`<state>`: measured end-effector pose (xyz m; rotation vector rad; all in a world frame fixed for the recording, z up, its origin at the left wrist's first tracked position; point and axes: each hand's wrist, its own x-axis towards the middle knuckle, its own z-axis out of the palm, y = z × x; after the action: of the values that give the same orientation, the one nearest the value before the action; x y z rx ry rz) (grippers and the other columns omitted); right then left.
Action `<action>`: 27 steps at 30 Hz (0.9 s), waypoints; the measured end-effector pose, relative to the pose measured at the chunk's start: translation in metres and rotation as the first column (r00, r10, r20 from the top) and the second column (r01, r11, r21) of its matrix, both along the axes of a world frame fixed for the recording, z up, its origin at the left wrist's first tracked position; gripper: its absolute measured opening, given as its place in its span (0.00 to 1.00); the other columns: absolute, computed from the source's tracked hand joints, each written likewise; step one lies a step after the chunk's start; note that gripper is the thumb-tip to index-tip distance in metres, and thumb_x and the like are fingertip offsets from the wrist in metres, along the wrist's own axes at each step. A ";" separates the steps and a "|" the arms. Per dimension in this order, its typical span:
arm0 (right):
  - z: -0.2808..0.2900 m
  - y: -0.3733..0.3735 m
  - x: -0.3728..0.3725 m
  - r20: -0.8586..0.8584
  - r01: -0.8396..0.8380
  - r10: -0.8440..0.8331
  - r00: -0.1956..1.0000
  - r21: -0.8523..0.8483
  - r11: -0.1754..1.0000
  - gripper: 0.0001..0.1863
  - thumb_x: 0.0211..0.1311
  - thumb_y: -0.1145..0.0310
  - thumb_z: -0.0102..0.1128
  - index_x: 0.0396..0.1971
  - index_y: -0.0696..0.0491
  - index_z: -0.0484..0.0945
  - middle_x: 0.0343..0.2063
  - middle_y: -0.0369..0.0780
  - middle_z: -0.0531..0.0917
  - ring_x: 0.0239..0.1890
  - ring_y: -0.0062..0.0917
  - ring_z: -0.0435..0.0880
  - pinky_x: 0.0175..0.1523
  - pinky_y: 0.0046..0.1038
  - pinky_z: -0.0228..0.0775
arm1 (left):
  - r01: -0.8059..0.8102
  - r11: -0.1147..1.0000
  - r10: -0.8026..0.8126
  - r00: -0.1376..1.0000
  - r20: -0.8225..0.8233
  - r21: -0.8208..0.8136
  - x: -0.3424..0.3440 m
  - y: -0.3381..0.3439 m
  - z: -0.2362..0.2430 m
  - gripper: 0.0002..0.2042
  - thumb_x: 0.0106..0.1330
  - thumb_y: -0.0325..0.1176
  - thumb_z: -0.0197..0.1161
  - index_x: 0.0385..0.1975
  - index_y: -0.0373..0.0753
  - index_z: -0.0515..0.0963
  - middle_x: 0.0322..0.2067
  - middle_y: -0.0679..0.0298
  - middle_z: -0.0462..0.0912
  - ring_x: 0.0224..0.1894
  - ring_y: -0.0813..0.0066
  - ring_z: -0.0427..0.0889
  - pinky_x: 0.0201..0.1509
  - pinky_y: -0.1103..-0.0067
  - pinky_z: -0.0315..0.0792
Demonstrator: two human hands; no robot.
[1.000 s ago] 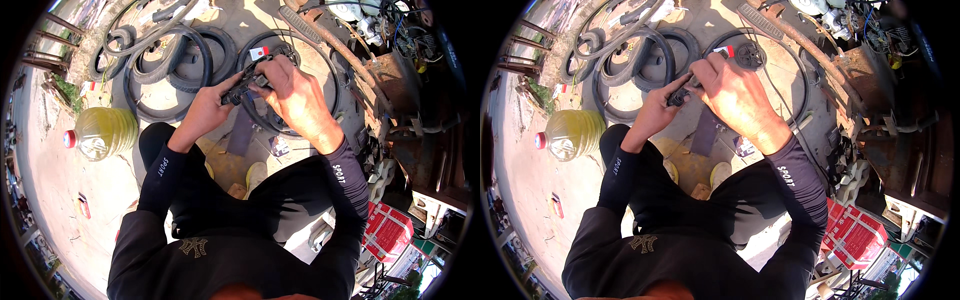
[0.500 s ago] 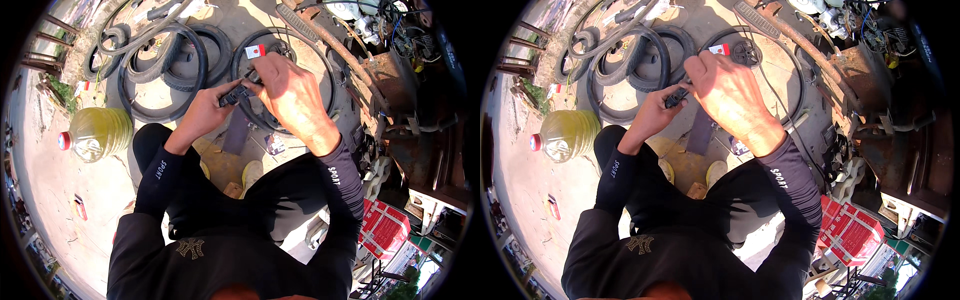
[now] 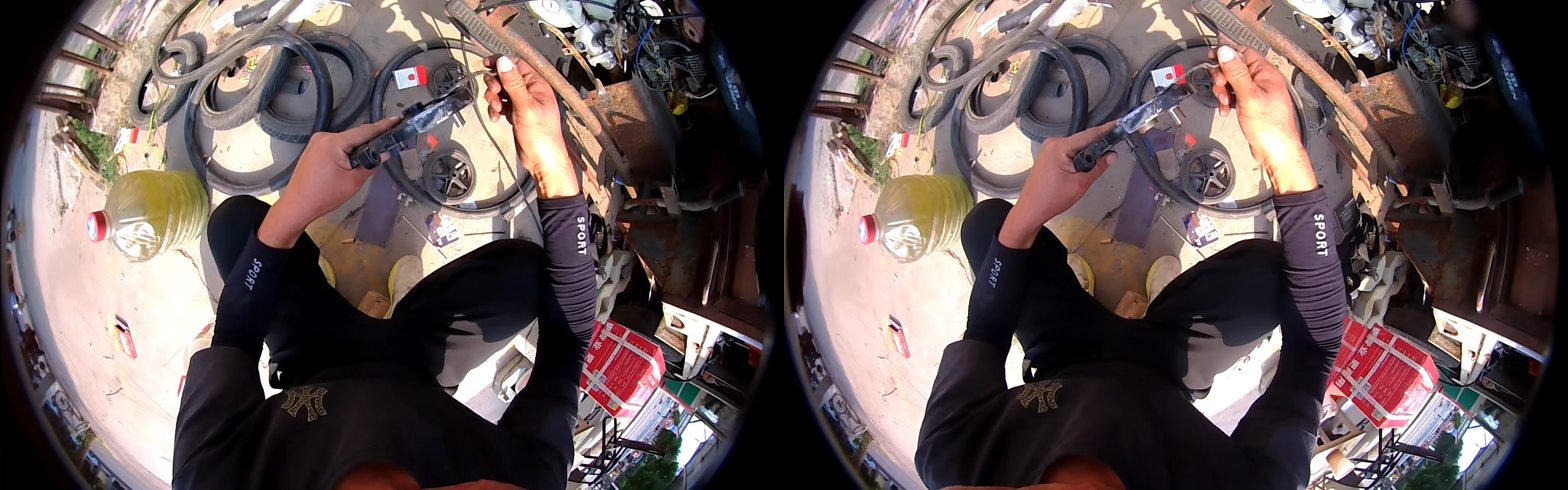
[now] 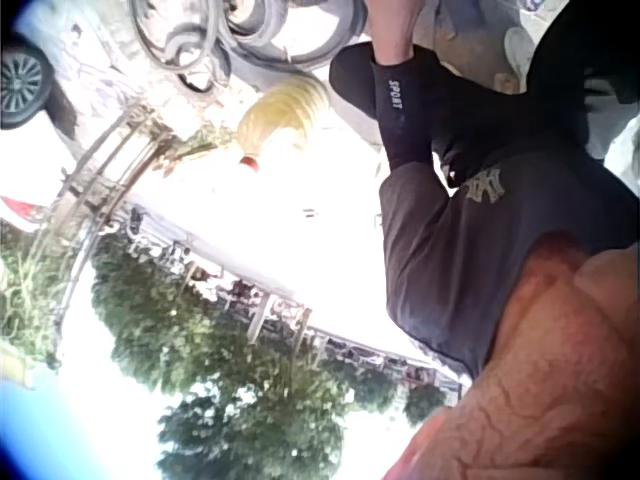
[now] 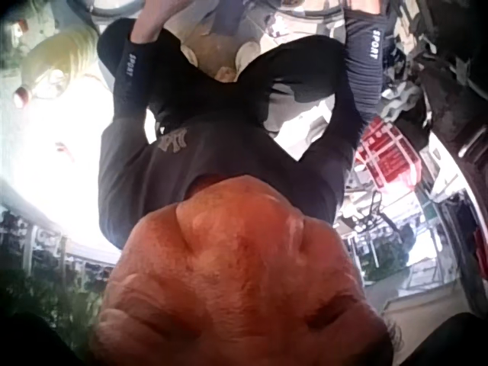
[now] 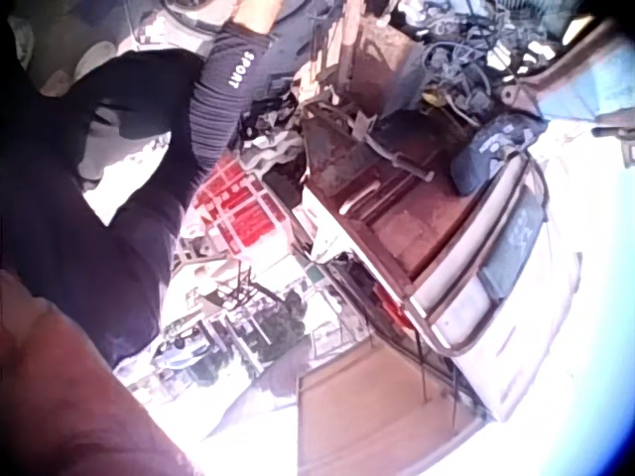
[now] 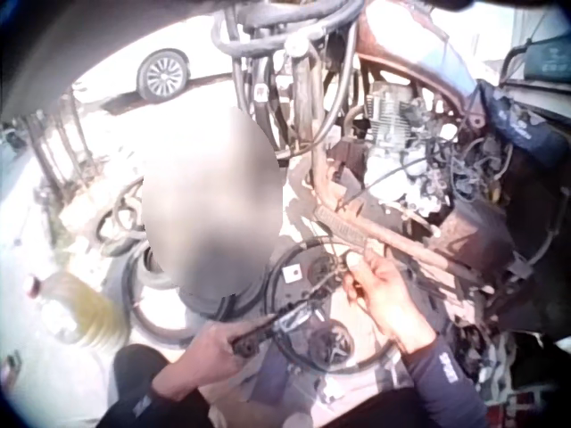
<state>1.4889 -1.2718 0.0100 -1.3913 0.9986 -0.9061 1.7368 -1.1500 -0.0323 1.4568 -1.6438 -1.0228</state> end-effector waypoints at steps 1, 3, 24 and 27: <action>-0.004 0.004 0.001 0.109 0.000 -0.007 0.994 0.061 0.998 0.20 0.76 0.53 0.56 0.47 0.58 0.78 0.27 0.31 0.74 0.27 0.15 0.71 0.32 0.19 0.66 | -0.001 0.999 0.000 1.000 -0.014 -0.050 0.000 -0.002 -0.005 0.23 0.63 0.24 0.68 0.60 0.41 0.79 0.25 0.57 0.81 0.27 0.83 0.72 0.34 0.79 0.72; -0.001 0.006 0.002 0.088 0.026 -0.027 0.996 0.009 1.000 0.19 0.76 0.55 0.56 0.48 0.58 0.78 0.28 0.33 0.77 0.27 0.15 0.72 0.32 0.19 0.67 | -0.002 0.989 -0.004 0.999 -0.042 -0.146 0.000 -0.002 -0.018 0.24 0.62 0.22 0.67 0.60 0.43 0.79 0.30 0.54 0.85 0.29 0.84 0.77 0.37 0.79 0.74; 0.047 0.048 0.017 -0.491 -0.078 -0.383 0.783 -0.687 0.722 0.10 0.70 0.67 0.64 0.43 0.56 0.78 0.31 0.39 0.81 0.28 0.23 0.77 0.32 0.24 0.71 | -0.056 0.896 0.104 0.991 0.087 -0.441 0.002 -0.008 -0.037 0.33 0.47 0.17 0.66 0.59 0.44 0.80 0.30 0.50 0.84 0.30 0.51 0.83 0.34 0.67 0.75; 0.033 0.044 0.020 -0.434 -0.107 -0.317 0.843 -0.714 0.692 0.06 0.68 0.70 0.65 0.38 0.55 0.79 0.26 0.39 0.80 0.22 0.28 0.81 0.30 0.27 0.75 | -0.002 0.968 0.031 0.993 0.112 -0.252 -0.002 -0.006 -0.031 0.25 0.58 0.21 0.68 0.59 0.41 0.80 0.41 0.51 0.87 0.42 0.61 0.89 0.44 0.77 0.77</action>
<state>1.5094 -1.2277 0.0433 -2.3826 1.2040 -1.0907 1.7352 -1.1557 -0.0629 1.3768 -1.7688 -0.7010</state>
